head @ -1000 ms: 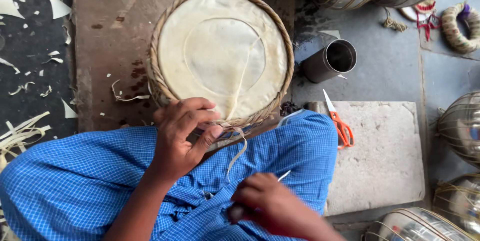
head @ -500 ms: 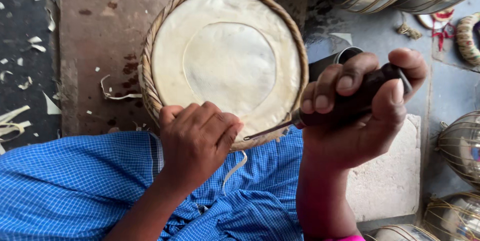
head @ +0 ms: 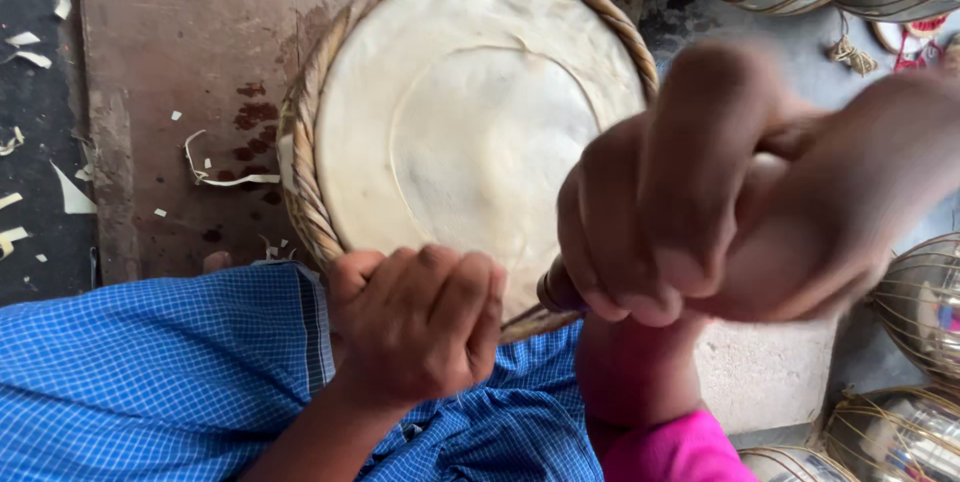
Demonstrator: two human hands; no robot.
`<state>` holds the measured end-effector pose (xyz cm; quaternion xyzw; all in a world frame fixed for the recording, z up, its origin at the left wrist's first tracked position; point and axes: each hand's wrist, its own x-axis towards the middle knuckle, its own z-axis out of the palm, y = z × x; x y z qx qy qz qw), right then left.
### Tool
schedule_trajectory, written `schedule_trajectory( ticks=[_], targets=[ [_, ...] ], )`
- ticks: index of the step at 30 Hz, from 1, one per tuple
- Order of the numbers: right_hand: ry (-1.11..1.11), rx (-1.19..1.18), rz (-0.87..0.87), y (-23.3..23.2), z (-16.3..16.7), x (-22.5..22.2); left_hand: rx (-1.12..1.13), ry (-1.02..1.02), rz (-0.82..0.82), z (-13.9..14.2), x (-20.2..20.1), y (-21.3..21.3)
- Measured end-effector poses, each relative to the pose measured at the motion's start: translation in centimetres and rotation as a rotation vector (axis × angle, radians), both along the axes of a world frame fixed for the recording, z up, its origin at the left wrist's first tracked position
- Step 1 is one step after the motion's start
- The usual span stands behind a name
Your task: The person threads leather strips through the rim of a drum using a sharp tool. They pull the strips tight and handle the drum with both hands while sitting on the floor.
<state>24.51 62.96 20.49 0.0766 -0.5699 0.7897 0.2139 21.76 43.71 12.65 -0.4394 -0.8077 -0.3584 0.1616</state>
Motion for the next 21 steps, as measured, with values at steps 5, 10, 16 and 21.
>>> schedule_trajectory(
  ticks=[5, 10, 16, 21],
  targets=[
    [-0.286, 0.246, -0.182, -2.1, 0.1, -1.7, 0.042, -0.076, -0.013, 0.5, -0.3, 0.0],
    [-0.398, 0.914, -0.192, -4.8, 0.9, -2.4, 0.151, -0.056, -0.02, -0.8, -1.4, 0.2],
    [-0.68, 0.965, -0.559, -5.9, 0.4, -1.0, 0.155, -0.079, -0.041, -0.7, -1.0, 0.1],
    [-0.35, 0.39, -0.879, -6.1, -0.9, 6.9, 0.145, -0.115, -0.256, -0.4, -1.4, -1.9]
  ],
)
